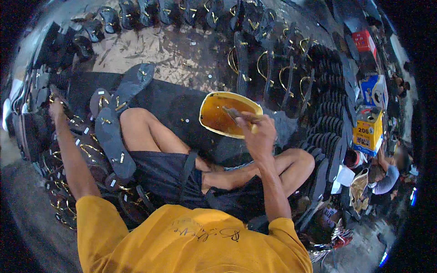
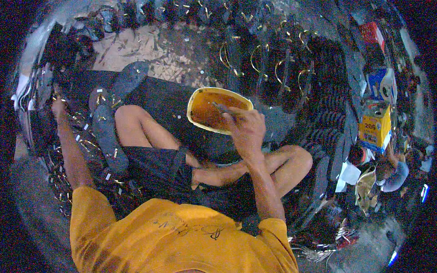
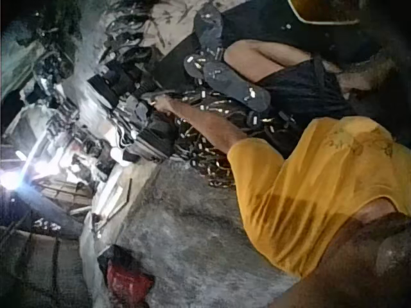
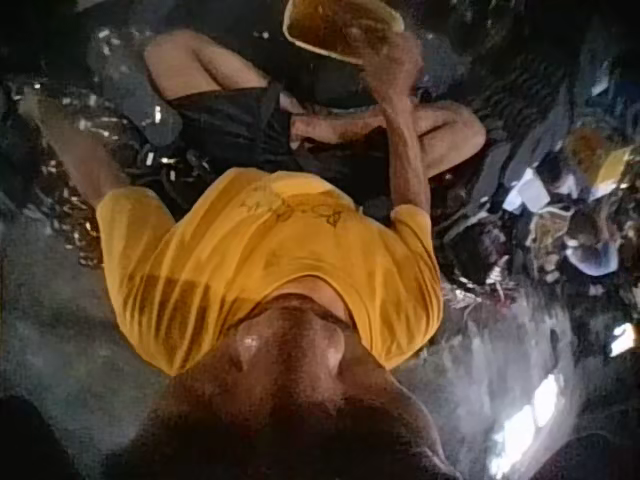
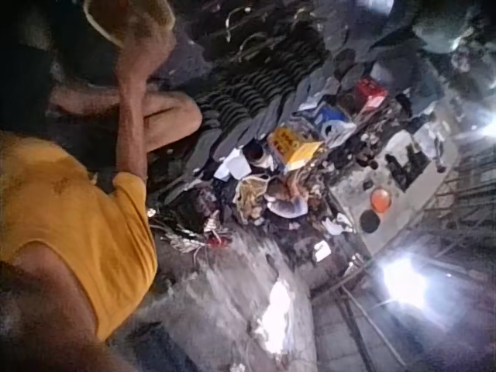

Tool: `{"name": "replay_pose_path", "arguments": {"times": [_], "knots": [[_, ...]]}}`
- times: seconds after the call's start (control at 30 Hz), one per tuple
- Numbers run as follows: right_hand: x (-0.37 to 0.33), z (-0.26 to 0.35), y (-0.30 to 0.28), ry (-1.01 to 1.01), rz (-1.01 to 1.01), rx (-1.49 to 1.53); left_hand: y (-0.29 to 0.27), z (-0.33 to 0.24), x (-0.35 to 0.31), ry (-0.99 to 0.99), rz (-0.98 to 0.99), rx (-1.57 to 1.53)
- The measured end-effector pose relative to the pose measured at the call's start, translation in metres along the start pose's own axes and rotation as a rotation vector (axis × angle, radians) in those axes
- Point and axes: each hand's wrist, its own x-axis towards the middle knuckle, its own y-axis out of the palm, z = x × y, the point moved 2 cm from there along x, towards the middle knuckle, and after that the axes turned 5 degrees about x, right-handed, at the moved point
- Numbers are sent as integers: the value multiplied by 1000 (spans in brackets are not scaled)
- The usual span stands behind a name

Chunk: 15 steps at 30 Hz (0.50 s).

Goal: The person sits on the floor and repeatedly applies a gold-colored substance to the soles of black sandals using a brush. They dip the brush into a container, spread the substance across the sole, and place each finished sandal on the floor.

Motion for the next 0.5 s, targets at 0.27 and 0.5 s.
{"name": "replay_pose_path", "arguments": {"times": [0.27,0.5], "knots": [[-38,-61,-63,543,-111,188,-250,-158,-463,721,328,-706],[-36,-47,-74,569,161,261,-237,-121,-590,1126,374,-424]]}}
